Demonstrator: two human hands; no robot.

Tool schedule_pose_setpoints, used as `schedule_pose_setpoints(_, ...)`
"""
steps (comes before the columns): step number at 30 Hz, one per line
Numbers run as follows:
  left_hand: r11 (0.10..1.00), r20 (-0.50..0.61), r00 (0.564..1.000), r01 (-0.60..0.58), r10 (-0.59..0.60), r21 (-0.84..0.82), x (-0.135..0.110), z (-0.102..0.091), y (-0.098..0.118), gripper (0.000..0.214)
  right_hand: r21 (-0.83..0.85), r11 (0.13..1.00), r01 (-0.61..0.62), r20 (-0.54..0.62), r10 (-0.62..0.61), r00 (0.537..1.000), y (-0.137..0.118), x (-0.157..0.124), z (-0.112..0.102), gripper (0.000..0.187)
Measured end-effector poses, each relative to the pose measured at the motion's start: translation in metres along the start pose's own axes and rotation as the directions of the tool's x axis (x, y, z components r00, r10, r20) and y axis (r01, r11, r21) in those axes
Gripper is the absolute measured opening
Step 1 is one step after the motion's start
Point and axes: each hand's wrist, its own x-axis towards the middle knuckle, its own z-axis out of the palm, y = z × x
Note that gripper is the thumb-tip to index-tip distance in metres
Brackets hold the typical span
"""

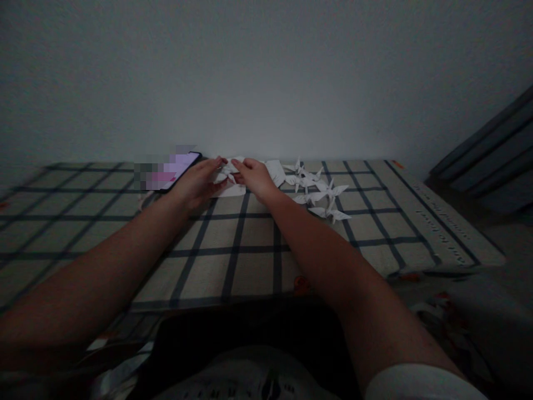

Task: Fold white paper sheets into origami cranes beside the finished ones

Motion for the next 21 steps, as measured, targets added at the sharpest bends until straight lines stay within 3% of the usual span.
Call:
schedule_pose_setpoints(5,0.985,-0.056,0.988,0.134,-0.141,-0.112,0.004,-0.002,0.004,0.02,0.007,1.0,0.001,-0.004,-0.001,1.0,-0.002,-0.002,0.003,0.025)
schedule_pose_setpoints(9,0.995,-0.131,0.991,-0.013,0.026,0.094,0.002,-0.003,0.001,0.025,-0.022,1.0,-0.001,0.013,0.002,1.0,0.001,0.001,0.001,0.028)
schedule_pose_setpoints(12,0.963,-0.095,0.981,-0.142,0.167,0.23,-0.002,-0.002,-0.002,0.032,-0.087,0.995,0.048,0.016,-0.047,0.999,0.006,0.004,-0.004,0.03)
schedule_pose_setpoints(16,0.941,-0.086,0.975,-0.172,0.205,0.29,-0.003,-0.002,-0.002,0.03,-0.147,0.981,0.128,-0.009,-0.131,0.991,0.011,0.008,-0.008,0.033)
schedule_pose_setpoints(21,0.885,-0.115,0.958,-0.192,0.263,0.425,-0.007,-0.002,0.003,0.022,-0.155,0.983,0.098,-0.018,-0.102,0.995,0.008,0.005,-0.008,0.033)
